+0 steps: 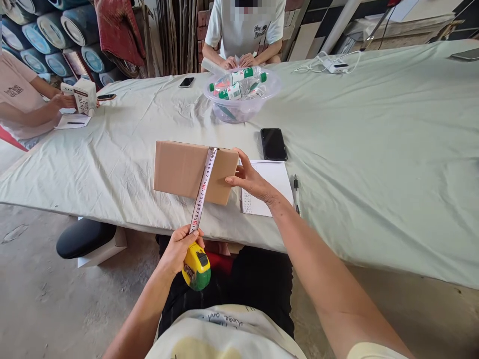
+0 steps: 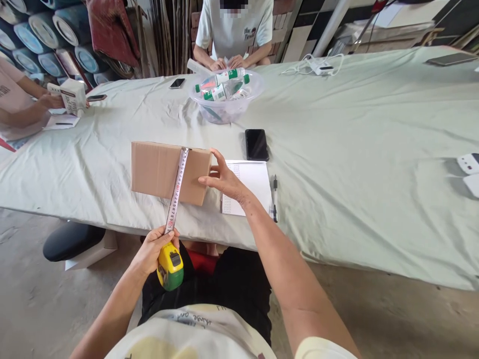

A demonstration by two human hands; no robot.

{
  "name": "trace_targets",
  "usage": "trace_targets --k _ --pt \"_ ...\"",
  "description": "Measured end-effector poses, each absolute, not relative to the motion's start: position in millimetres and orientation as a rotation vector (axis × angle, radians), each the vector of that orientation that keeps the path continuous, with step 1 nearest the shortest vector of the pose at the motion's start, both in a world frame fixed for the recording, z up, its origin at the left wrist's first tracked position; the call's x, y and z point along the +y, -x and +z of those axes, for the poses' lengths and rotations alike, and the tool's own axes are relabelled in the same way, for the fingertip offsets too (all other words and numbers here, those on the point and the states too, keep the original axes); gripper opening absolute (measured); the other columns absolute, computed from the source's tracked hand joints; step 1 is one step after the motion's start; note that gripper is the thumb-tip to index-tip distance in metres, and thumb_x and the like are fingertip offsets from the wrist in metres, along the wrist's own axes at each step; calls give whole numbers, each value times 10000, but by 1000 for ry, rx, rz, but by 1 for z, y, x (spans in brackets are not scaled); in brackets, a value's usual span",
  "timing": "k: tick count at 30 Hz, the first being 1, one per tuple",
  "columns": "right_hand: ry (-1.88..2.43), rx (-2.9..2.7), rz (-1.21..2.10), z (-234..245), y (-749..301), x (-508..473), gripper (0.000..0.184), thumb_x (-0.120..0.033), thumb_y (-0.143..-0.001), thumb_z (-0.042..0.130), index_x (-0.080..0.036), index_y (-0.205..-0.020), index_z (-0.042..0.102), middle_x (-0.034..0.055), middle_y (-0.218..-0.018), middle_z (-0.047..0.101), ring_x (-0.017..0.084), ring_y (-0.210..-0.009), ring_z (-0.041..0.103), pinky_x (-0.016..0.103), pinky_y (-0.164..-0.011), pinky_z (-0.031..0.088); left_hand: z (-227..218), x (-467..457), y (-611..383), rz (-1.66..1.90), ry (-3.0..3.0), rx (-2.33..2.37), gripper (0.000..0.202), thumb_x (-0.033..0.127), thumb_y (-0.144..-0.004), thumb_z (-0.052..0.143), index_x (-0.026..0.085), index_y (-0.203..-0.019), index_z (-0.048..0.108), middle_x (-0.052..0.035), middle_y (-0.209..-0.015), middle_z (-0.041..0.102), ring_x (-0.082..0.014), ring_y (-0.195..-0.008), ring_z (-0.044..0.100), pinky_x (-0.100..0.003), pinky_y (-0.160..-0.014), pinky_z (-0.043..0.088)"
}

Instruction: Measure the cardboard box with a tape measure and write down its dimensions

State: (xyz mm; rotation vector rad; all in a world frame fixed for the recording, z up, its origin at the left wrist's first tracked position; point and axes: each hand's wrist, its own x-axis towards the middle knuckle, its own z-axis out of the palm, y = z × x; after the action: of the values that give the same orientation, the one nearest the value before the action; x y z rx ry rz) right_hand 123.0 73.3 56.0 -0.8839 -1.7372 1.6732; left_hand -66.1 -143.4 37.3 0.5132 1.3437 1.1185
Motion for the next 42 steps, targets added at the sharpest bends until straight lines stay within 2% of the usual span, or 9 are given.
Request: trace_targets --k 9,20,23,28,30,32,35,39,42 --pt "863 -1765 1640 56 -123 70 1086 -595 -731 769 -462 -1564 86 47 -1311 611 282 -1146 628 534 -998 554 20 -135 62 1134 -743 1696 222 379 -767 709 162 -812 720 -30 -655 673 -124 -528 507 -233 -502 362" --pt "841 -1843 1533 52 -122 72 1117 -684 -740 715 -458 -1585 20 46 -1439 551 295 -1198 610 517 -1007 552 18 -140 60 1145 -775 1574 242 399 -811 696 164 -868 701 -18 -692 658 -122 -560 528 -232 -540 402" --pt "834 -1889 1315 48 -115 73 1148 -649 -723 751 -434 -1589 30 54 -1574 404 325 -1359 491 548 -1074 494 24 -140 61 1170 -718 1451 279 424 -790 725 159 -864 681 -12 -680 636 -120 -565 539 -234 -541 422" --pt "930 -2005 881 34 -109 76 1111 -648 -722 745 -354 -1599 129 47 -1692 134 325 -1569 108 567 -1216 310 33 -132 62 1191 -660 1429 314 425 -728 778 154 -845 671 -13 -672 640 -120 -566 558 -233 -535 443" --pt "1004 -2009 793 27 -119 77 995 -648 -785 682 -323 -1591 198 58 -1676 195 311 -1565 144 552 -1238 276 35 -128 63 1186 -670 1429 315 422 -727 781 152 -849 675 -12 -675 642 -117 -568 561 -228 -532 444" --pt "1097 -2000 717 21 -140 80 725 -606 -895 554 -303 -1528 373 67 -1597 374 299 -1518 283 533 -1244 280 35 -125 64 1173 -677 1427 317 422 -726 782 153 -854 676 -14 -675 647 -119 -569 568 -229 -534 449" --pt "1288 -1964 553 9 -189 84 426 -434 -989 390 -296 -1321 619 78 -1398 596 305 -1383 476 549 -1222 321 35 -121 63 1147 -658 1390 315 420 -720 786 157 -849 669 -13 -662 646 -131 -585 589 -237 -553 470" --pt "1584 -1919 326 -13 -258 79 422 -253 -952 370 -304 -1216 695 95 -1361 607 344 -1340 508 627 -1152 370 36 -111 54 1058 -631 1273 316 410 -719 793 152 -850 664 -11 -655 642 -137 -603 602 -240 -567 487" --pt "1651 -1987 266 -28 -285 66 462 -196 -938 350 -289 -1247 681 99 -1371 585 328 -1327 512 574 -1109 433 37 -92 40 967 -618 1149 306 384 -733 793 143 -869 663 -16 -653 649 -138 -586 605 -244 -562 492"
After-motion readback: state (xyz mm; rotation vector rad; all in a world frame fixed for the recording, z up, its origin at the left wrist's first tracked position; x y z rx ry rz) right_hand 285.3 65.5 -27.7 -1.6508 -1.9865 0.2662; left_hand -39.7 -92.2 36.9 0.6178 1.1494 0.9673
